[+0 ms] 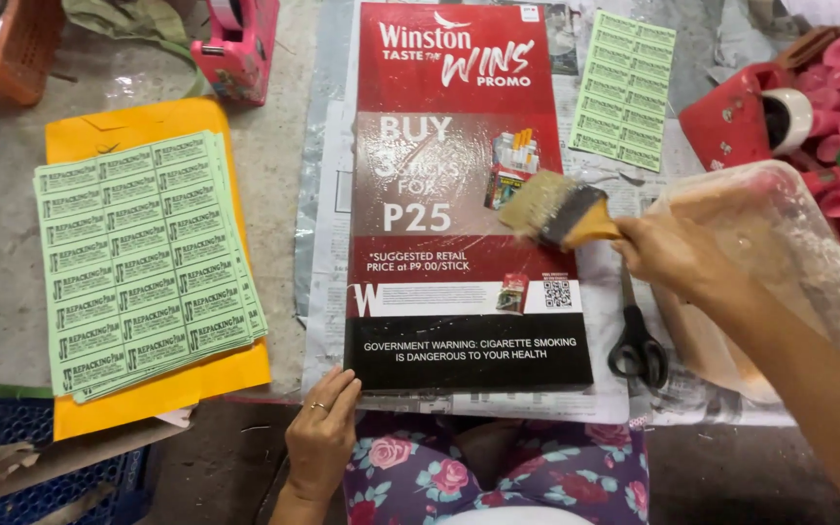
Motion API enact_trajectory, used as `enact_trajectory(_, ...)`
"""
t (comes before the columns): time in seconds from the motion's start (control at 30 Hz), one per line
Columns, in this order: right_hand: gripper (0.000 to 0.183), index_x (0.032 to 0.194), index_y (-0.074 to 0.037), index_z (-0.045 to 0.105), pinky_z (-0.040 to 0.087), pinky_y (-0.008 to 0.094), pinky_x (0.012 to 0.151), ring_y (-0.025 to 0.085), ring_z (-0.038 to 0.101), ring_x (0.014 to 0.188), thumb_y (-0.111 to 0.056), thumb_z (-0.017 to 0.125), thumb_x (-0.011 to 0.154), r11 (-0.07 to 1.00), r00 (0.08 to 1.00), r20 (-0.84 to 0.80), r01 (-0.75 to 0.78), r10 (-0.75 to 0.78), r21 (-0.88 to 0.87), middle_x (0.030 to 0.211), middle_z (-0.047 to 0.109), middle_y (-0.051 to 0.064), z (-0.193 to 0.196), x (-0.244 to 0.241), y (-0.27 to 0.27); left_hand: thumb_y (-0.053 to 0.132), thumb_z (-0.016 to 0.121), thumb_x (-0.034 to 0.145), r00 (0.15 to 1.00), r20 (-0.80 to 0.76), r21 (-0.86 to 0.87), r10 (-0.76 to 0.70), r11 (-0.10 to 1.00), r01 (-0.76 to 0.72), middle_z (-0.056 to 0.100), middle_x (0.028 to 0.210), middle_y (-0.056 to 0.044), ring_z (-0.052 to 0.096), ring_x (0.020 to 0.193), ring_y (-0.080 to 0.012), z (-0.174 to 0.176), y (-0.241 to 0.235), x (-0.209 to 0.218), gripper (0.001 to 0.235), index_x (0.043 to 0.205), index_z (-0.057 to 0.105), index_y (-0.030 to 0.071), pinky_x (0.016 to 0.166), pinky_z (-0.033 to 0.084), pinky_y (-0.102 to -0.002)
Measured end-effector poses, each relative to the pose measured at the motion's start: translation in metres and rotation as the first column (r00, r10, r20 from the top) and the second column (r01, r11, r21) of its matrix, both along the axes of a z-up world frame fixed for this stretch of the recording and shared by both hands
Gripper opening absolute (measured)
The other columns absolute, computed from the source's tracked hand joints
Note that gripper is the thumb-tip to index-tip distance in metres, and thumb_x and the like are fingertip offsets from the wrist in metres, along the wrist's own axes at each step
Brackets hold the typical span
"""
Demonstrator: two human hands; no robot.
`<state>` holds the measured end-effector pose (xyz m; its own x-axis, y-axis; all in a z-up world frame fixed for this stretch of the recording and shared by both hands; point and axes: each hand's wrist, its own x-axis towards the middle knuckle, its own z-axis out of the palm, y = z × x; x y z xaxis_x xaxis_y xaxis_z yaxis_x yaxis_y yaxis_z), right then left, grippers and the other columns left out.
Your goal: Applying adhesive to a promotional poster and attaching pre-printed label sheets.
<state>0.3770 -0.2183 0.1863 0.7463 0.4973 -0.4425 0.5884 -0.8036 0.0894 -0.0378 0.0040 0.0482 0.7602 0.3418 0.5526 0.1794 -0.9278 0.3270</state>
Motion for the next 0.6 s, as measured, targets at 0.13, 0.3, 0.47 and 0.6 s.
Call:
enact_trajectory(0.13, 0.028, 0.125, -0.017, 0.067, 0.051, 0.035, 0.071, 0.022, 0.067, 0.077, -0.030, 0.054, 0.103, 0.984, 0.959, -0.271, 0.122, -0.083, 0.129, 0.098, 0.075, 0.010, -0.025, -0.049, 0.015, -0.003, 0.073, 0.088, 1.000, -0.017, -0.009, 0.000, 1.000, 0.000, 0.075, 0.116, -0.012, 0.072, 0.111, -0.0286, 0.000, -0.002, -0.002, 0.022, 0.109, 0.077, 0.002, 0.099, 0.059, -0.036)
enact_trajectory(0.3, 0.015, 0.107, -0.028, 0.057, 0.052, 0.053, 0.067, 0.032, 0.069, 0.084, -0.038, 0.054, 0.096, 0.891, 0.861, -0.237, -0.448, 0.451, 0.068, 0.090, 0.068, 0.003, -0.043, -0.068, -0.037, -0.001, 0.072, 0.090, 1.000, -0.026, -0.011, -0.010, 1.000, 0.009, 0.074, 0.117, -0.011, 0.071, 0.112, -0.0272, 0.003, -0.002, -0.001, 0.018, 0.108, 0.076, 0.002, 0.100, 0.057, -0.036)
enact_trajectory(0.47, 0.034, 0.138, -0.043, 0.058, 0.049, 0.016, 0.059, 0.004, 0.057, 0.070, -0.038, 0.049, 0.105, 0.908, 0.953, -0.283, -0.211, 0.109, -0.362, 0.091, 0.065, -0.011, 0.046, -0.053, -0.039, -0.004, 0.074, 0.087, 0.999, -0.051, -0.003, -0.009, 1.000, 0.009, 0.074, 0.116, -0.013, 0.072, 0.111, -0.0282, 0.002, -0.003, 0.000, 0.020, 0.107, 0.077, 0.000, 0.097, 0.060, -0.036)
enact_trajectory(0.6, 0.050, 0.133, -0.032, 0.061, 0.043, 0.017, 0.035, 0.003, 0.054, 0.044, 0.001, 0.060, 0.095, 0.764, 0.852, 0.028, -0.453, 0.522, -0.459, 0.062, 0.057, -0.009, 0.059, -0.018, -0.043, -0.003, 0.075, 0.086, 0.998, -0.063, -0.004, 0.000, 1.000, -0.001, 0.074, 0.118, -0.013, 0.072, 0.112, -0.0283, 0.001, -0.004, -0.003, 0.023, 0.109, 0.076, 0.000, 0.098, 0.060, -0.035)
